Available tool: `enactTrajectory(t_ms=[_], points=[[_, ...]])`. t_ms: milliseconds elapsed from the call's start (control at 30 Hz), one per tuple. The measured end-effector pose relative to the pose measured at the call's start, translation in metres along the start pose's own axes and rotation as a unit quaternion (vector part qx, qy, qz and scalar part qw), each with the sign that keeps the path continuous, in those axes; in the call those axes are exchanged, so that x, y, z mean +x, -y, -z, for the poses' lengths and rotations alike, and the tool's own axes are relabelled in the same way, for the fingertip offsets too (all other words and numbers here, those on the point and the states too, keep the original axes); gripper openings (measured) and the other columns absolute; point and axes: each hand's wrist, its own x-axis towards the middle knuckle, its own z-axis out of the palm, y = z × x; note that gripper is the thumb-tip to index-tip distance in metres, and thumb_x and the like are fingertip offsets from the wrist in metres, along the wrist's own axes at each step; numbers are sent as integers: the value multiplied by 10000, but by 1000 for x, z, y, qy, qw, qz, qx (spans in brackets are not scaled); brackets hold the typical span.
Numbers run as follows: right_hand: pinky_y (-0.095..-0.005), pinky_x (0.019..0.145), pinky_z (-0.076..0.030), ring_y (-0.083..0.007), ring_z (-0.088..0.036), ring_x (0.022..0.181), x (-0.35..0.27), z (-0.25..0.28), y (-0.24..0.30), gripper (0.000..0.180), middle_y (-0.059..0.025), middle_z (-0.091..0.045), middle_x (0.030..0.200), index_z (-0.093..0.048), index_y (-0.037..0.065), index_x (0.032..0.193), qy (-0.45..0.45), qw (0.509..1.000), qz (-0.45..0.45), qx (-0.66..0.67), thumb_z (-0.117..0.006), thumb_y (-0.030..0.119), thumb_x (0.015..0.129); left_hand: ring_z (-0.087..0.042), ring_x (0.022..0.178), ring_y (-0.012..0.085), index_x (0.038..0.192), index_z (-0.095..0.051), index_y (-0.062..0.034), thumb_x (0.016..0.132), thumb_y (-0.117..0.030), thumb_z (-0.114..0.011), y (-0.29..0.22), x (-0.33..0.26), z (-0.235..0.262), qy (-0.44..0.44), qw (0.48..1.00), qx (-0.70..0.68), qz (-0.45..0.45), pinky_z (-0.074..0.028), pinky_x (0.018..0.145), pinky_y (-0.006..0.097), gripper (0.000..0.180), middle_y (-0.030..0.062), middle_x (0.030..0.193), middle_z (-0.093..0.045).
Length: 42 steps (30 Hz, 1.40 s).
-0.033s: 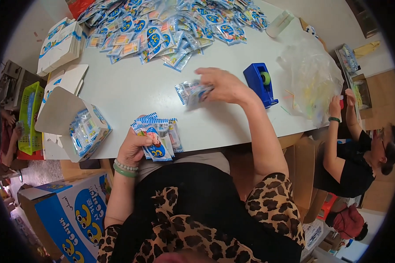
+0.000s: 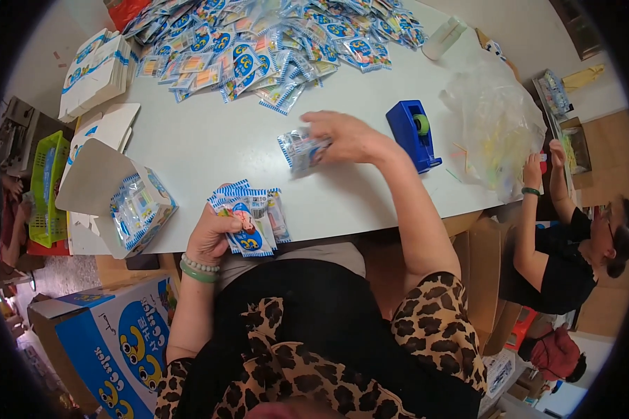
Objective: Packing small blue and white sachets into individual cardboard boxes and then organizing those boxes into a larger storage crate.
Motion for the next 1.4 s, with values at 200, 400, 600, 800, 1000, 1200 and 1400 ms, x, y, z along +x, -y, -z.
enactTrajectory(t_ms=[200,400,600,800,1000,1200,1400], points=[[-375,890,-465,-318,-569,1056,16,-14,31,467,-170,-612,1128,-585,27,1048,-9,980,-193,-52,-752,134,625,-669,908,195,1149,-502,-17,642,100,-741,0,-3,-3,-14,1000,2,3,-556,833,337,573,106,1002,-655],[-395,767,-490,-329,-625,872,24,-5,-32,466,-153,-657,941,-637,48,991,-50,973,-223,34,-795,200,580,-670,906,194,1139,-508,-20,639,97,-744,0,-2,-2,-7,1000,10,3,-552,844,329,565,101,990,-655],[-355,839,-484,-290,-607,1016,66,17,-65,459,-130,-635,1133,-612,30,1019,-251,954,-16,-164,-768,144,603,-670,901,193,1135,-510,-17,641,93,-745,-1,-1,-4,-4,1000,8,12,-548,852,327,558,102,986,-655],[-399,860,-485,-340,-623,984,43,-1,-14,458,-182,-659,1040,-617,52,1098,-124,944,-281,-116,-731,222,688,-667,916,190,1142,-509,-18,652,85,-746,2,0,-3,-7,1000,1,1,-544,859,327,555,102,1014,-653],[-340,769,-493,-227,-630,849,-2,-33,35,408,-128,-666,896,-619,14,1022,-197,944,-264,27,-737,132,650,-676,878,193,1134,-521,-7,659,83,-739,-1,-4,-3,-16,1000,4,-12,-550,844,330,530,106,984,-663],[-341,911,-460,-271,-574,1085,4,9,24,364,-138,-600,1190,-627,5,964,5,994,-103,37,-733,56,620,-691,783,203,1105,-569,40,693,54,-713,-3,-1,-4,4,1000,12,-17,-575,759,313,436,131,893,-682],[-409,931,-431,-328,-532,1053,21,-18,37,422,-119,-537,1242,-640,37,984,80,984,-13,-157,-779,144,600,-688,787,191,1083,-573,53,694,65,-695,4,4,6,0,999,-1,-52,-580,736,312,408,134,891,-679]])
